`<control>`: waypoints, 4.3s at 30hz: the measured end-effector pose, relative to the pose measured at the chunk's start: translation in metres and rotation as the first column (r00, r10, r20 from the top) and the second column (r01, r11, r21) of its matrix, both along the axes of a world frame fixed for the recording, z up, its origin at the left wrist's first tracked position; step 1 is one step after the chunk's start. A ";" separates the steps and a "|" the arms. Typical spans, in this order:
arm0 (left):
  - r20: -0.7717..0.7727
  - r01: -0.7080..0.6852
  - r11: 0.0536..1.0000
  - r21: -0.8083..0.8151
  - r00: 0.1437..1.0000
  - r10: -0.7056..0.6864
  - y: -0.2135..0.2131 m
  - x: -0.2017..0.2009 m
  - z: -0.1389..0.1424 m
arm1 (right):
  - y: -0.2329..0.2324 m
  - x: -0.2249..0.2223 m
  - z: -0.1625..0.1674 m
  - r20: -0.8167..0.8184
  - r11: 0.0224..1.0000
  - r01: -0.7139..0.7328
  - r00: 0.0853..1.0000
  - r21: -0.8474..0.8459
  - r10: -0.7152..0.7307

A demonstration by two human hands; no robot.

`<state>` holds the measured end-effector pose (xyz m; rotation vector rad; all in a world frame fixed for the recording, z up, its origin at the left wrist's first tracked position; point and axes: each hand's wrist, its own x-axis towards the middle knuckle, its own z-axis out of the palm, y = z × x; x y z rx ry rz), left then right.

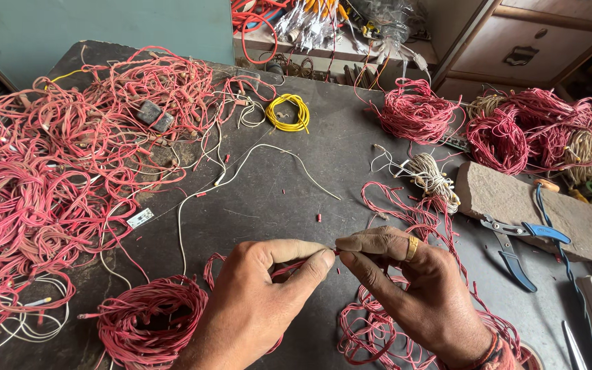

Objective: The person strips insulation from red wires using pliers, twists the exposed ends, and wraps them with electrical tape. The person repeats this process for multiple wires on a cluttered workbench.

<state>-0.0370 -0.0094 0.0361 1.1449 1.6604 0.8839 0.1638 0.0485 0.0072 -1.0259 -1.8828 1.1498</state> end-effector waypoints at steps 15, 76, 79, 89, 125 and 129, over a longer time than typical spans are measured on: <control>0.088 0.060 0.979 0.194 0.993 -0.078 -0.001 -0.001 -0.010 | -0.003 0.002 0.007 -0.085 0.986 -0.127 0.987 0.112 0.137; 0.031 -0.107 0.981 0.160 0.994 0.104 -0.003 -0.006 -0.003 | -0.025 -0.027 -0.023 -0.265 0.825 0.088 0.923 -0.558 -0.278; 0.108 -0.120 0.976 0.185 0.989 0.101 -0.004 -0.001 -0.005 | -0.027 -0.023 -0.022 -0.267 0.826 0.068 0.929 -0.560 -0.257; 0.240 -0.140 0.979 0.147 0.965 0.102 0.000 -0.006 -0.015 | -0.029 -0.016 -0.021 -0.226 0.867 -0.011 0.967 -0.498 -0.118; -0.160 -0.099 0.937 0.334 0.974 0.160 -0.005 -0.003 -0.026 | -0.025 0.002 -0.020 -0.296 0.813 -0.193 0.955 -0.550 0.027; -0.234 -0.038 0.773 0.634 0.943 0.238 -0.007 0.009 -0.031 | -0.025 0.005 -0.018 -0.530 0.756 -0.204 0.821 -0.621 -0.214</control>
